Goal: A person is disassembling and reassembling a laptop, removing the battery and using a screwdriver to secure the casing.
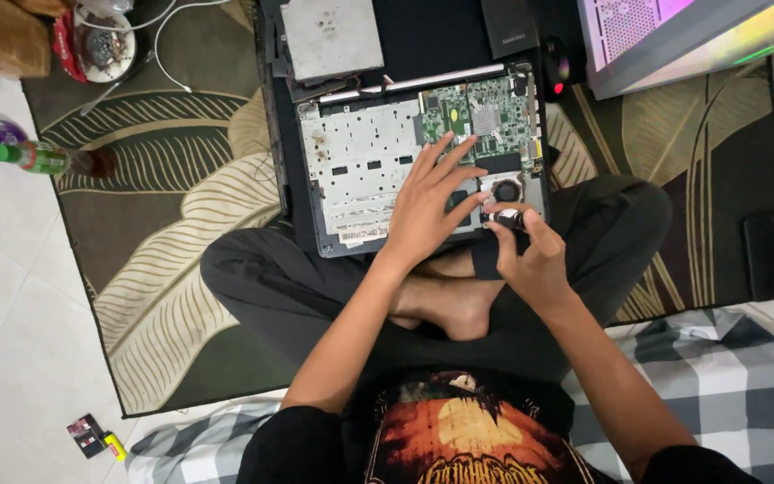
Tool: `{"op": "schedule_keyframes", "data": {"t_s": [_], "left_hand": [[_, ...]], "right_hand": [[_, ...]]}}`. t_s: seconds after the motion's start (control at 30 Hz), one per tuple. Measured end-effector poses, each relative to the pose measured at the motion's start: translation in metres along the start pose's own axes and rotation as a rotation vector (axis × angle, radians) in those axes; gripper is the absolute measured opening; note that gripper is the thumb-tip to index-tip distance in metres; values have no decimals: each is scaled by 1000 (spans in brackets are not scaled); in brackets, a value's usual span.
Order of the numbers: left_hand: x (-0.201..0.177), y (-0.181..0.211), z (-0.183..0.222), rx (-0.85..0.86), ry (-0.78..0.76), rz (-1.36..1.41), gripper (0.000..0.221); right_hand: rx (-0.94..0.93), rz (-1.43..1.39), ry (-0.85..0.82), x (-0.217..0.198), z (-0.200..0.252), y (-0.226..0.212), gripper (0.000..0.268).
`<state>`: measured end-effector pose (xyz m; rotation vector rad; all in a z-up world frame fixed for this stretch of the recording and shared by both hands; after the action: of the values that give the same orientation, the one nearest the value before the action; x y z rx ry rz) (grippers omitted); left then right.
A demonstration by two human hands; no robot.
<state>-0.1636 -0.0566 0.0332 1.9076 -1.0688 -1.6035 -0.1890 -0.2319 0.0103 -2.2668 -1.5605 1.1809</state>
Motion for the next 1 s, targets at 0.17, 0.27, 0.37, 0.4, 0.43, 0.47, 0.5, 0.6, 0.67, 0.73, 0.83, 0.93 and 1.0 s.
{"op": "schedule_keyframes", "data": {"t_s": [0.17,0.27,0.37,0.4,0.43,0.47,0.5,0.6,0.67,0.73,0.83,0.93,1.0], "left_hand": [[0,-1,-2,-10,-5,7,26],[1,-2,-1,-7,-1,10,26],[3,-5,-2,0,5,7,26],[3,-6,-1,1,5,2,26],[3,-5,1,-2,5,2,26],[3,-5,0,2,4,10,26],[3,-5,-1,7,3,18,26],[3,-7,0,11,16,34,27],[1,-6,1,1,35,93,26],[0,-6,1,-10,56,148,26],[-4,-7,2,-42,104,306,25],[-27,-4,-3,-144,68,492,27],[-47,-4,-7,-129,145,457,21]], "right_hand": [[-24,33,33,4,6,7,69],[-30,37,37,4,7,7,71],[-36,18,39,6,11,13,72],[-22,-28,36,7,15,16,72],[-22,-30,34,7,18,15,72],[14,-54,39,8,19,16,73],[50,-77,44,8,20,17,75],[244,94,-51,-15,-5,-4,35],[405,-166,66,-12,3,-1,61],[561,-436,178,-16,5,0,90],[693,-438,353,-39,7,3,67],[920,-477,365,-62,19,16,48],[898,-334,290,-70,33,23,47]]}}
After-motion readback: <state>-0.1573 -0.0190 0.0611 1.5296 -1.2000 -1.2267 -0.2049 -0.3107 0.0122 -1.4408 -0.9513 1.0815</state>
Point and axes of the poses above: each hand's wrist, its own z-axis away from the middle knuckle, its own x-axis out of the palm, y = z × x, the point moved 1 cm from there along -z, towards the middle knuckle, and after that the axes turned 1 degree about y, right-handed, at the moved point
